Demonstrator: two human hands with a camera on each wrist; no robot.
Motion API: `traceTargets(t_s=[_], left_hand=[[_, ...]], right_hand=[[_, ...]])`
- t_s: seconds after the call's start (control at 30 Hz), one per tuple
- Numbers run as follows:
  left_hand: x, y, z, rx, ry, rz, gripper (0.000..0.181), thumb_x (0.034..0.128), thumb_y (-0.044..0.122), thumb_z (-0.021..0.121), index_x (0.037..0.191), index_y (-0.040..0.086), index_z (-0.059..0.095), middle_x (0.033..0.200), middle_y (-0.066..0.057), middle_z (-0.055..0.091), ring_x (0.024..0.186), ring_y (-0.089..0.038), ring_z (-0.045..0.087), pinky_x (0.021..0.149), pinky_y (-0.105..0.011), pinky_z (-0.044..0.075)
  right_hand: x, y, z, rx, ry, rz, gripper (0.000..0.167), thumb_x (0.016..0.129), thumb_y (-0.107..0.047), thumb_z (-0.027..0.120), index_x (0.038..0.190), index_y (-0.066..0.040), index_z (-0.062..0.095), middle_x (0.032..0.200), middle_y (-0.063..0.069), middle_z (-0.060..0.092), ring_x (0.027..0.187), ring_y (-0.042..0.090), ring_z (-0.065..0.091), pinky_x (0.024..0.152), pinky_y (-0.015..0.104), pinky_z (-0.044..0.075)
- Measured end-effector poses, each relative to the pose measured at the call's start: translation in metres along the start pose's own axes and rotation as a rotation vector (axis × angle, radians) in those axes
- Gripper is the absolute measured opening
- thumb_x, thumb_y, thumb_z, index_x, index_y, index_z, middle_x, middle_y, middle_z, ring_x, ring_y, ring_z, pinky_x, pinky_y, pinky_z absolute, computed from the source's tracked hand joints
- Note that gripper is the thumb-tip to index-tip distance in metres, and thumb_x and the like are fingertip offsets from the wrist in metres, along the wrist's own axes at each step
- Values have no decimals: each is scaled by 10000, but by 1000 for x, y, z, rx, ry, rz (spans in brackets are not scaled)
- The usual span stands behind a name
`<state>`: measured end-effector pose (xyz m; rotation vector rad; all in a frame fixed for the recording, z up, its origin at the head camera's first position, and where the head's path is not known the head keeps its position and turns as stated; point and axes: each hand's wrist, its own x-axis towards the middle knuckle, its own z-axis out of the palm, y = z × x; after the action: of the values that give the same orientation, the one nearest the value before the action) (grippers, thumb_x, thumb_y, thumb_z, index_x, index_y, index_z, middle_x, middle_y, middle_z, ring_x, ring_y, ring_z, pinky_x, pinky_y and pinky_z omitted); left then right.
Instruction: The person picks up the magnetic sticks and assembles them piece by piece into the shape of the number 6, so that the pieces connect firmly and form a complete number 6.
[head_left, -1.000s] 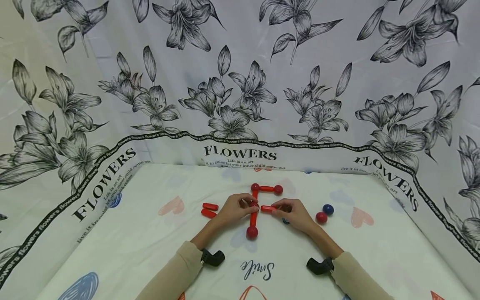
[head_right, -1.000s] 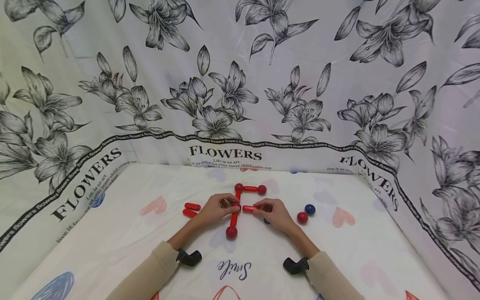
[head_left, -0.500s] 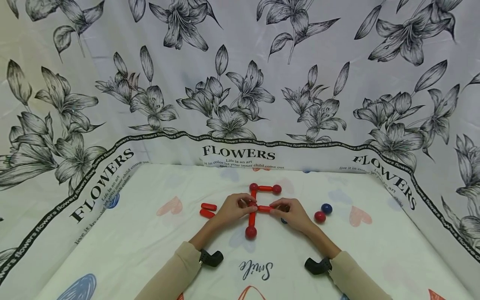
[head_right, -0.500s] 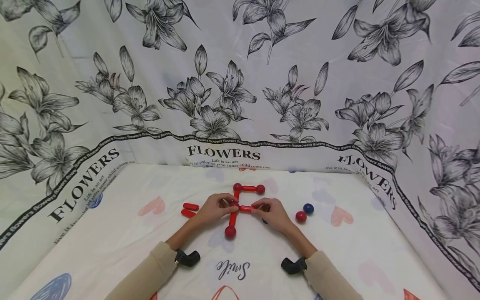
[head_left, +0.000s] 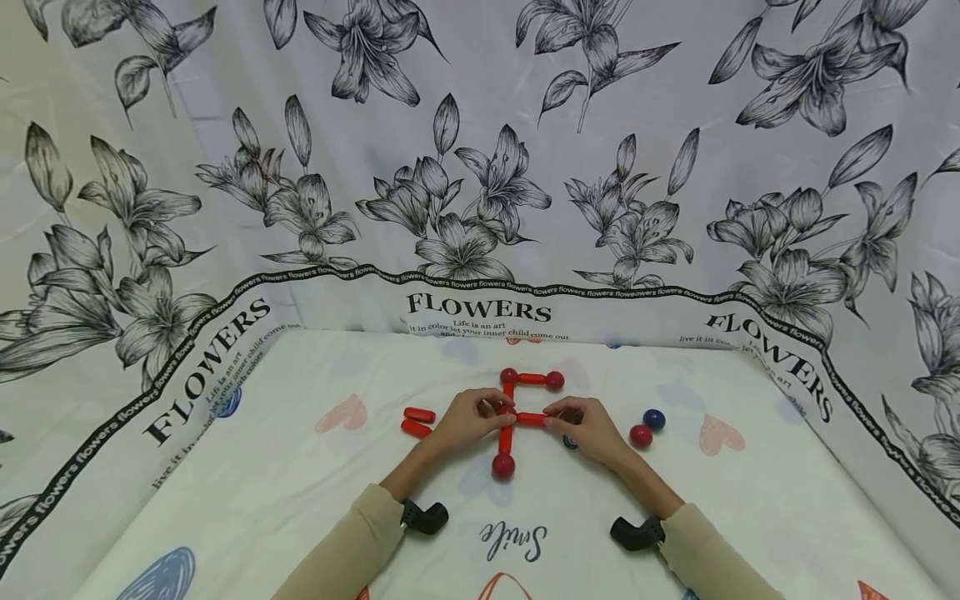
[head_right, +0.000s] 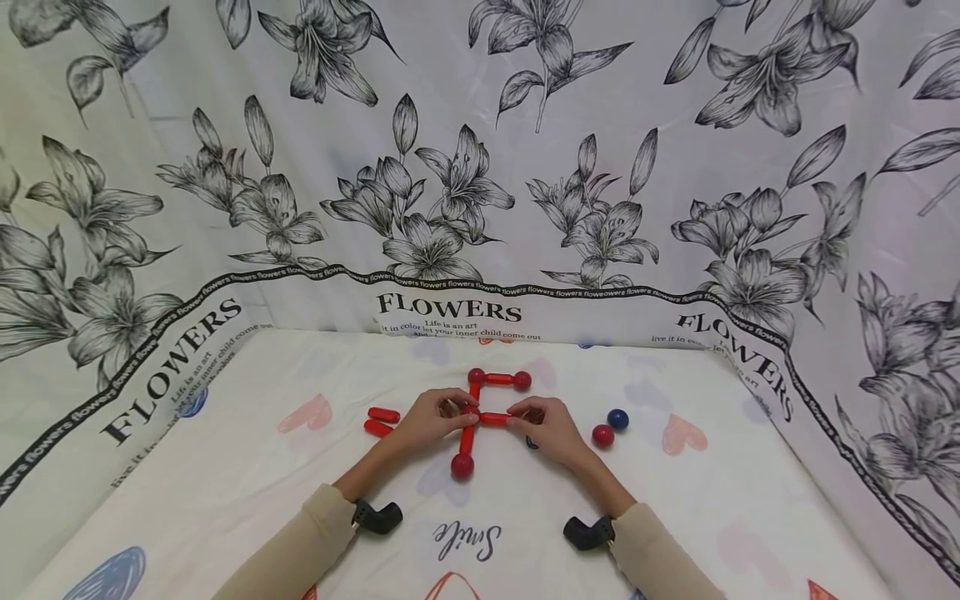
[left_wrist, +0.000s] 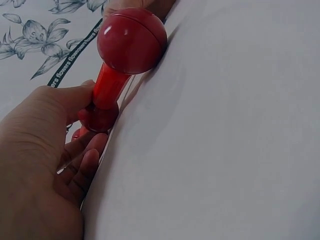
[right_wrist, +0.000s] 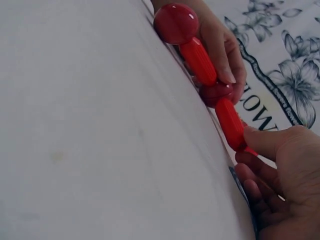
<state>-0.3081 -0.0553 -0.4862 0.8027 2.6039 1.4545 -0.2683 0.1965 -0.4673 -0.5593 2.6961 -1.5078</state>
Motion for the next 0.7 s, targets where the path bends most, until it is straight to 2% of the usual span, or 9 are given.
traceTargets(t_s=[0.2,0.43,0.53,0.7], left_hand=[[-1,2,0,6,6,-14,250,843,330,709,1065,217,692,886,86,651,771,-125,583,703,-263,480],[-2,3,-1,2,2,-15,259,840,369,704,1057,228,690,881,68,648,765,-123,574,688,-251,474],[-2,3,-1,4,-1,-16,271,842,383,699,1063,227,687,882,63,644,766,-115,569,683,-244,473],[-2,2,-1,9,-1,-14,270,845,381,696,1064,223,686,876,58,640,766,-122,568,685,-250,473]], right_hand=[[8,20,-17,-5,-42,64,319,855,-371,686,1107,-176,693,1016,-41,703,878,180,628,770,247,507],[-1,14,-55,-65,11,80,419,850,-429,669,1156,-143,673,1023,-28,702,907,176,625,770,270,500],[-4,14,-66,-68,34,110,419,856,-409,670,1169,-132,664,1020,-6,703,902,216,635,761,289,508],[-9,17,-79,-37,57,116,328,886,-273,665,1170,-108,655,1054,94,690,936,347,624,767,388,528]])
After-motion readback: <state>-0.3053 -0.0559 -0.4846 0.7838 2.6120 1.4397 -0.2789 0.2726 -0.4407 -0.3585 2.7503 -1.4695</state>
